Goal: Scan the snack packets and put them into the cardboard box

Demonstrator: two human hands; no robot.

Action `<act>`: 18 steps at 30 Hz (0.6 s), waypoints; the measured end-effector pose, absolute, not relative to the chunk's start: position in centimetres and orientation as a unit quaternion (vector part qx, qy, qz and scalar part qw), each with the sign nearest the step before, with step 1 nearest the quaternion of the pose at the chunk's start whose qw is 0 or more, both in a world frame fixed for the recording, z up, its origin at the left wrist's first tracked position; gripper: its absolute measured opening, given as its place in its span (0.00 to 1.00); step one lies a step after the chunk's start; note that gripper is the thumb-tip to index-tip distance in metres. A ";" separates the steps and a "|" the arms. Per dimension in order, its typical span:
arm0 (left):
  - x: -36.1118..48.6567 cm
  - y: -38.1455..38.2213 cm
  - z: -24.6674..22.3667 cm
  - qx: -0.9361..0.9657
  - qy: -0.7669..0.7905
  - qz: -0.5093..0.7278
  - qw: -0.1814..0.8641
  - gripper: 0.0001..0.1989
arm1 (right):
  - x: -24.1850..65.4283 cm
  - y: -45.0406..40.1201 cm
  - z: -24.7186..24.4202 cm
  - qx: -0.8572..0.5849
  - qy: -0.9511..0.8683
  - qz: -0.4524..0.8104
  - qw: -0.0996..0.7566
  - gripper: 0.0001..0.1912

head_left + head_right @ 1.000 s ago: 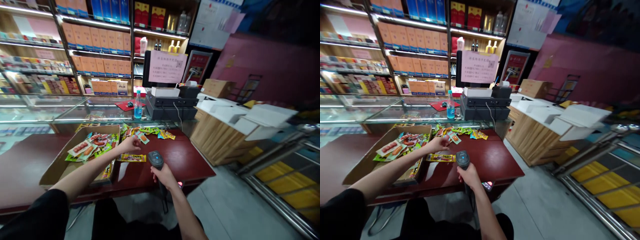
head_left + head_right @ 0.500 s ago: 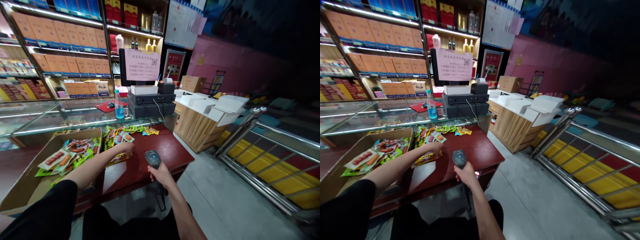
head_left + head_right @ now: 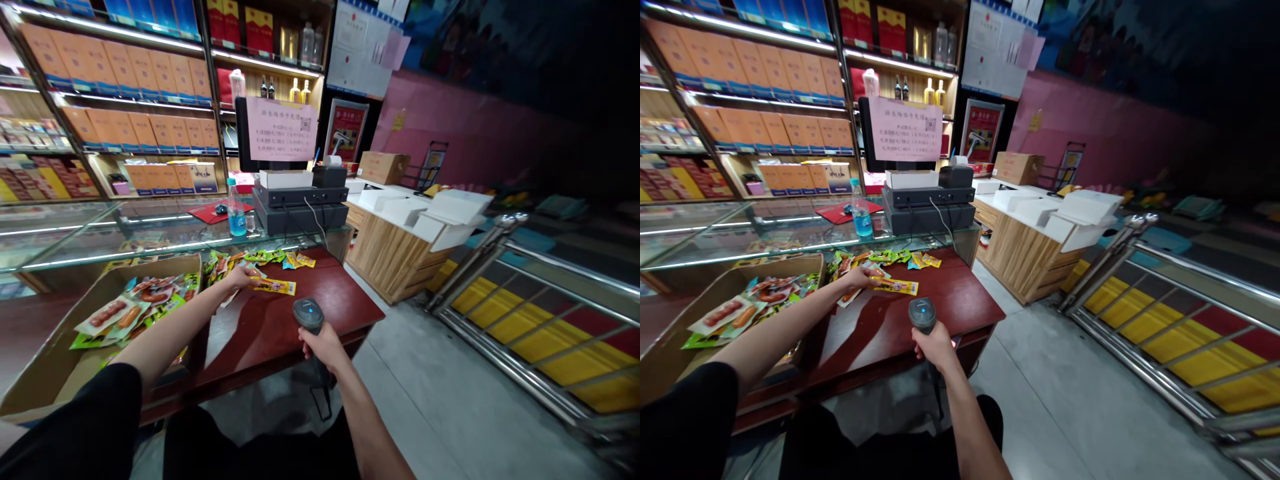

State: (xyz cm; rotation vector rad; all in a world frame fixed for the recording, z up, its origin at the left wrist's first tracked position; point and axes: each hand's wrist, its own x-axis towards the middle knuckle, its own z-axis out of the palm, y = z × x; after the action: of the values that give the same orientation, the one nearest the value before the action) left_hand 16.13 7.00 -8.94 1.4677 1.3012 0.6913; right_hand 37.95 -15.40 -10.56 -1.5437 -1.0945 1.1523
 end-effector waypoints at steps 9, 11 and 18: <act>14.9 6.7 -9.3 0.618 0.583 0.257 0.460 0.15 | 37.6 -14.9 -10.0 -0.619 -0.446 0.469 0.445 0.09; 14.9 6.6 -9.1 0.618 0.584 0.263 0.455 0.15 | 37.6 -14.9 -9.9 -0.619 -0.447 0.467 0.445 0.09; 14.6 6.2 -8.8 0.611 0.563 0.285 0.478 0.18 | 37.3 -14.5 -9.8 -0.618 -0.452 0.469 0.441 0.11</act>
State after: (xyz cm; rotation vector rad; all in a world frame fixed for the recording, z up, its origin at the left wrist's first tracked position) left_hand 14.63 6.17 -8.83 1.4918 1.3740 0.6971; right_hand 37.34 -14.50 -9.85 -1.5335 -1.1225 1.1637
